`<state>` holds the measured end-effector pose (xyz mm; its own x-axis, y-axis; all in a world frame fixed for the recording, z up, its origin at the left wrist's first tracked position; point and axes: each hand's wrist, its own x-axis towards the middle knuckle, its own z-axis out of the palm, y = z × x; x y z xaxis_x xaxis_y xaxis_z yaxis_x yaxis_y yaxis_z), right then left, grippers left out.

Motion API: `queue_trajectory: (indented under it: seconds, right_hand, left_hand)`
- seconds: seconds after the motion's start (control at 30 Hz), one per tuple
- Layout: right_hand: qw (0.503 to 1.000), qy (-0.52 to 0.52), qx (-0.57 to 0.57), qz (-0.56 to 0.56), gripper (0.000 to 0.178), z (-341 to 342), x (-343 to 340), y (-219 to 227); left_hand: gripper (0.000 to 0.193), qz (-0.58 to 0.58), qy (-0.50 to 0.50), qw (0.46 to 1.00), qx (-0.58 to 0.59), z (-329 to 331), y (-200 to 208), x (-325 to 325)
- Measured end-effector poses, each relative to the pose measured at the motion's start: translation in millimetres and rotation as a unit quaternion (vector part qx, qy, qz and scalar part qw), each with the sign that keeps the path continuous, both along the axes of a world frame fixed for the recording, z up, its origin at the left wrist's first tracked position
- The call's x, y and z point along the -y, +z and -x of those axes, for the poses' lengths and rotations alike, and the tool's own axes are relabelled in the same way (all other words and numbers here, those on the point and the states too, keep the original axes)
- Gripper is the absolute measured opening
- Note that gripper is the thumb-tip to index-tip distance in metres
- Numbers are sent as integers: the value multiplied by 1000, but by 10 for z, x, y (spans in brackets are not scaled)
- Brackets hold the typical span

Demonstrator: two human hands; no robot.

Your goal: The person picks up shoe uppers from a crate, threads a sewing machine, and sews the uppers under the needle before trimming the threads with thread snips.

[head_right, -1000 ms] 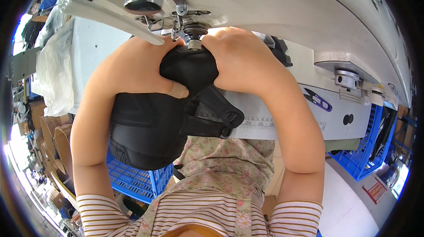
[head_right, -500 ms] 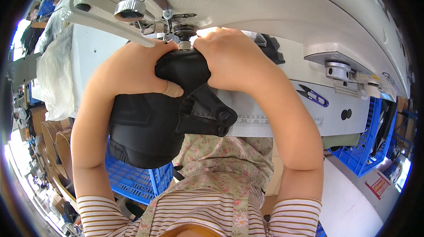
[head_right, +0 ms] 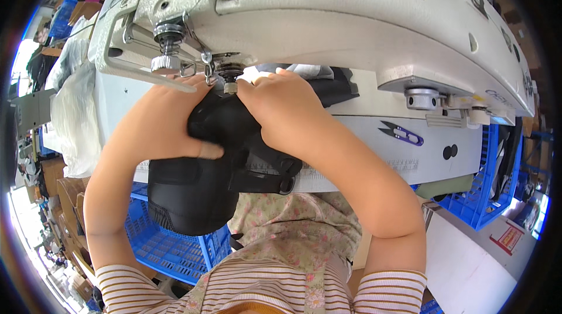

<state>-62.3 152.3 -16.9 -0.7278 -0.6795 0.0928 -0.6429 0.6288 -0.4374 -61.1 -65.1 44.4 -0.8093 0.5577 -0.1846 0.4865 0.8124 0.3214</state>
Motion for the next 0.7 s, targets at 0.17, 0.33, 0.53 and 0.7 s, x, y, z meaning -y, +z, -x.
queue_trajectory:
  seconds: [0.17, 0.33, 0.53, 0.7]
  right_hand:
    - [1000, 11, 5, 1, 56, 5, 2, 16]
    - [1000, 7, 4, -2, 48, 22, 9, 30]
    - [1000, 8, -18, 0, 32, 47, 11, 55]
    - [1000, 9, -19, 7, 47, 73, -7, 31]
  left_hand:
    - [73, 2, 17, 999, 48, -2, 33, -8]
    - [50, -40, 3, 999, 1, 14, -110, 42]
    - [67, 8, 35, 998, 57, 22, -1, -10]
    - [66, 24, 45, 996, 78, 59, -2, -20]
